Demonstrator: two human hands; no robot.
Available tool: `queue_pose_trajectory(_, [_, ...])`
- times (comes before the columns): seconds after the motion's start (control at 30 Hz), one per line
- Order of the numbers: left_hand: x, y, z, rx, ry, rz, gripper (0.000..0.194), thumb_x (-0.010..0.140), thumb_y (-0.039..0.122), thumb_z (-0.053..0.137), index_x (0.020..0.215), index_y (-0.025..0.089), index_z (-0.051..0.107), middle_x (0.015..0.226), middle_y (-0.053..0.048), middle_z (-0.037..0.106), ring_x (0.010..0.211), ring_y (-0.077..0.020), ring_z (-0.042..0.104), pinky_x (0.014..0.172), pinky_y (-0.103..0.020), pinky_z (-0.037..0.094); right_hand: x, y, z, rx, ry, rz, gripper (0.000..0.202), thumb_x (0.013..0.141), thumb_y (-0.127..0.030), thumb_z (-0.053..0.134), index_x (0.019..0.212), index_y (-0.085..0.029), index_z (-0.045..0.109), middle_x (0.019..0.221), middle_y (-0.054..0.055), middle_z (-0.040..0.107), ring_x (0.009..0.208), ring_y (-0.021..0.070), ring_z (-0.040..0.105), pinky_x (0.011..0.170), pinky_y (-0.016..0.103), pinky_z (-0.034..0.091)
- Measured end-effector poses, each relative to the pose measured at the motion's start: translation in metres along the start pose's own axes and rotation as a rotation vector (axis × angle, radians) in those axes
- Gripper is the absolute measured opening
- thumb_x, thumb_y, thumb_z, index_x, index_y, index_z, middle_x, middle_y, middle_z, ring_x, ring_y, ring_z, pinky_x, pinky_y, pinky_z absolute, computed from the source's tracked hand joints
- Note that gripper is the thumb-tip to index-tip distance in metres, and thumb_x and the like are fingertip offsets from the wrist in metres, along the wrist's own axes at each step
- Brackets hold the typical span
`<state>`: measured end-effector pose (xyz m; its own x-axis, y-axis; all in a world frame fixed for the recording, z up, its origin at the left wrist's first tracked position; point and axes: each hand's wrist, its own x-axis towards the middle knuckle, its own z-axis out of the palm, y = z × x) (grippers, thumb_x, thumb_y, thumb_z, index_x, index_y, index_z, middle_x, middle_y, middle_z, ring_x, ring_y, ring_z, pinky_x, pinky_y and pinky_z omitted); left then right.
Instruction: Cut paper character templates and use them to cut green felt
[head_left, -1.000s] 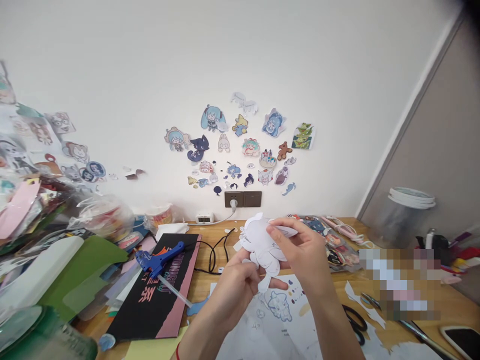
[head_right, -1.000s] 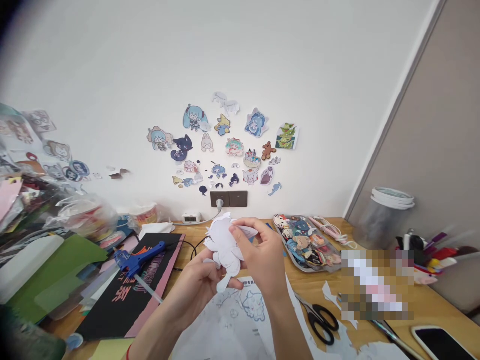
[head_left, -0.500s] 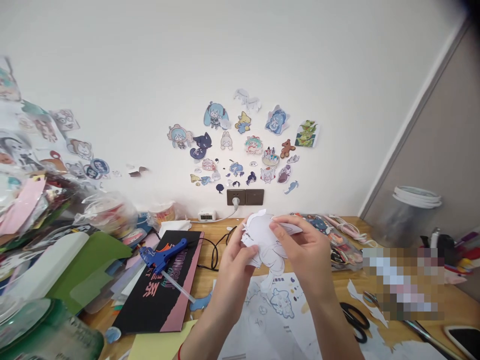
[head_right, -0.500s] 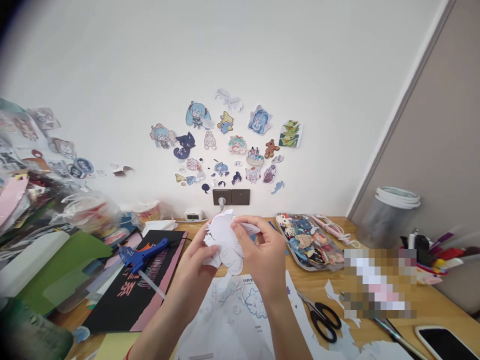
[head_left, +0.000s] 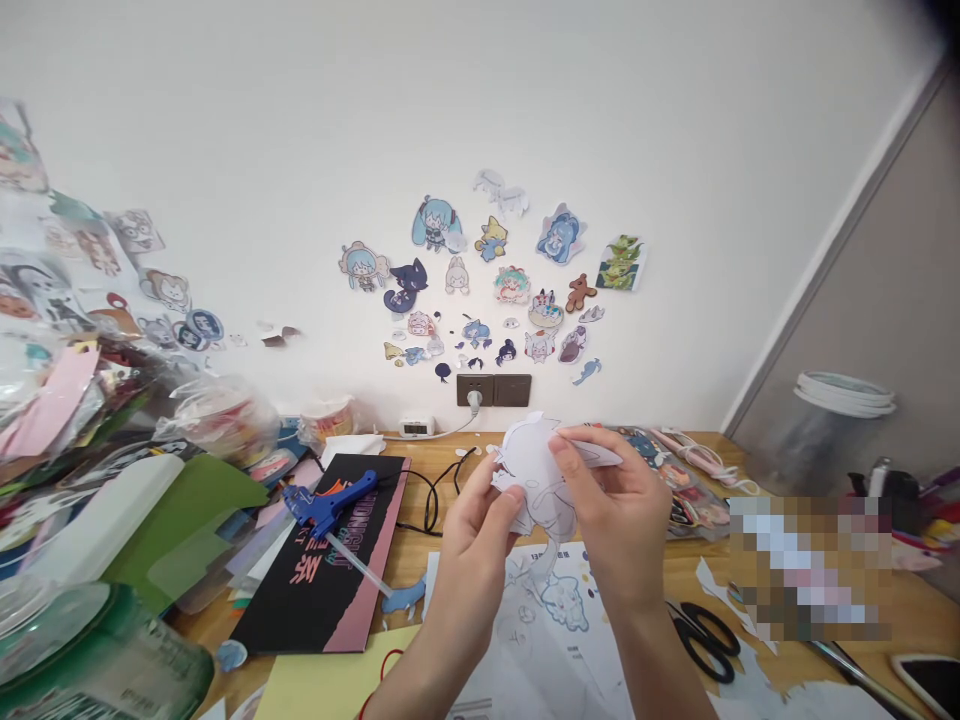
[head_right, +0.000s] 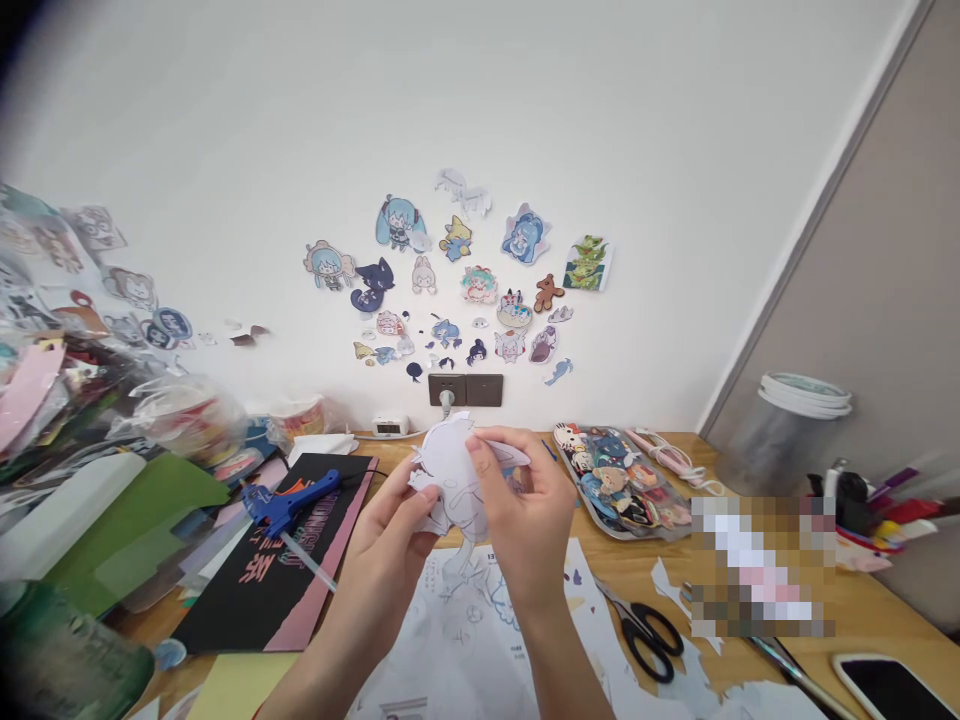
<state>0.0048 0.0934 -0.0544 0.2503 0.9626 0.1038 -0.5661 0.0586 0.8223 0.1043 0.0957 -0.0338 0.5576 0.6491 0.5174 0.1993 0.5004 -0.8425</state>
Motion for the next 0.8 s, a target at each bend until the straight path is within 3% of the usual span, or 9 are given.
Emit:
queue_pose_trajectory(0.23, [0.001, -0.006, -0.002, 0.052, 0.056, -0.019, 0.038, 0.083, 0.026, 0.056, 0.121, 0.029, 0.052, 0.082, 0.001, 0.056, 0.076, -0.0111, 0.051, 0.069, -0.018, 0.044, -0.001, 0.001, 0.001, -0.007, -0.01, -0.08, 0.007, 0.074, -0.027, 0.064, 0.076, -0.02, 0.064, 0.078, 0.002, 0.063, 0.069, 0.0156, 0.057, 0.059, 0.025, 0.044])
queue_pose_trajectory(0.6, [-0.005, -0.002, 0.01, -0.137, 0.023, 0.016, 0.037, 0.088, 0.027, 0.051, 0.125, 0.026, 0.049, 0.112, -0.004, 0.062, 0.096, -0.0151, 0.058, 0.074, -0.02, 0.047, 0.001, 0.001, -0.001, 0.001, -0.051, -0.129, 0.004, 0.075, -0.024, 0.064, 0.077, -0.021, 0.065, 0.077, 0.001, 0.062, 0.071, 0.016, 0.057, 0.066, 0.028, 0.047])
queue_pose_trajectory(0.8, [-0.006, -0.012, 0.012, -0.107, 0.179, -0.01, 0.045, 0.087, 0.032, 0.051, 0.13, 0.026, 0.042, 0.121, -0.005, 0.058, 0.103, -0.0187, 0.057, 0.072, -0.021, 0.049, -0.001, -0.001, 0.0, 0.007, 0.003, -0.143, 0.002, 0.074, -0.023, 0.065, 0.075, -0.021, 0.065, 0.077, 0.001, 0.062, 0.071, 0.0147, 0.057, 0.062, 0.025, 0.044])
